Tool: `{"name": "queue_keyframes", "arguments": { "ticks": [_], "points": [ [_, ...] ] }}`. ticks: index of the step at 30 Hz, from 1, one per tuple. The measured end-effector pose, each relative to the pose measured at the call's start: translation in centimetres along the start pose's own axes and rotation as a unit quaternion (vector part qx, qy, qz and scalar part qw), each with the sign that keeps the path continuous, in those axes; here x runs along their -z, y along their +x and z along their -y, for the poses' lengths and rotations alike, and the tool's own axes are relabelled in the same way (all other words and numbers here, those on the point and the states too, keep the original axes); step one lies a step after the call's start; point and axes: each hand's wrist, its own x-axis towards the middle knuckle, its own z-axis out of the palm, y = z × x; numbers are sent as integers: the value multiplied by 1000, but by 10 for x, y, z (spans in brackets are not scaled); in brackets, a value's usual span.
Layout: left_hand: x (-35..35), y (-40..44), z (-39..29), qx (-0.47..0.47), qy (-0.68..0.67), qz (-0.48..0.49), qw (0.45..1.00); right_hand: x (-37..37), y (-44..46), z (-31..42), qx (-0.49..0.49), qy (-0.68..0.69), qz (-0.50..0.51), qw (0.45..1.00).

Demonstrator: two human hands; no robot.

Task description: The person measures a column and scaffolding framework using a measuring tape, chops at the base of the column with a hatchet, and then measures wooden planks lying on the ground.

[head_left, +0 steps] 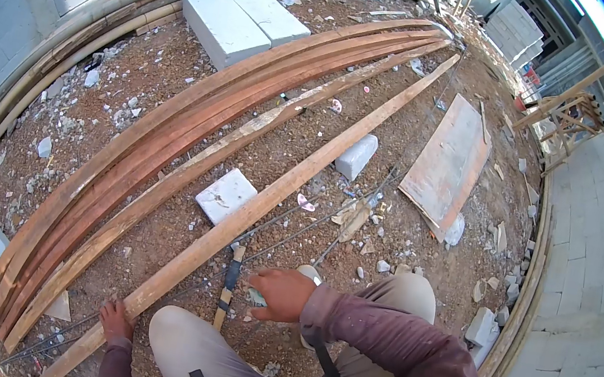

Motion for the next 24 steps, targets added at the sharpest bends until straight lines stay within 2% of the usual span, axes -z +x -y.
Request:
{"name": "queue_keyframes", "arguments": {
  "ticks": [2,5,8,11,14,18,21,24],
  "points": [
    [-8,-17,-7,0,-22,54,998,-1,-4,-5,-14,-1,7,1000],
    [-24,-37,-17,-5,-19,41,999,0,-1,-7,-15,-7,19,1000],
    [-15,-32,-19,41,-2,49,998,2,4,-3,-7,-3,27,1000],
    [-17,1,-8,55,37,-7,998,-1,11,1,3,-5,18,1000],
    [4,18,-2,15,19,56,998,-2,17,0,11,-13,30,999],
    [3,1,-9,-7,28,14,1000,-4,23,-3,-6,-23,49,999],
    [-1,-1,-6,-15,-25,93,995,-7,26,-8,-12,-19,46,999],
    [-3,1,-7,5,-52,115,992,-8,31,-2,-12,-16,31,999]
  ]
}}
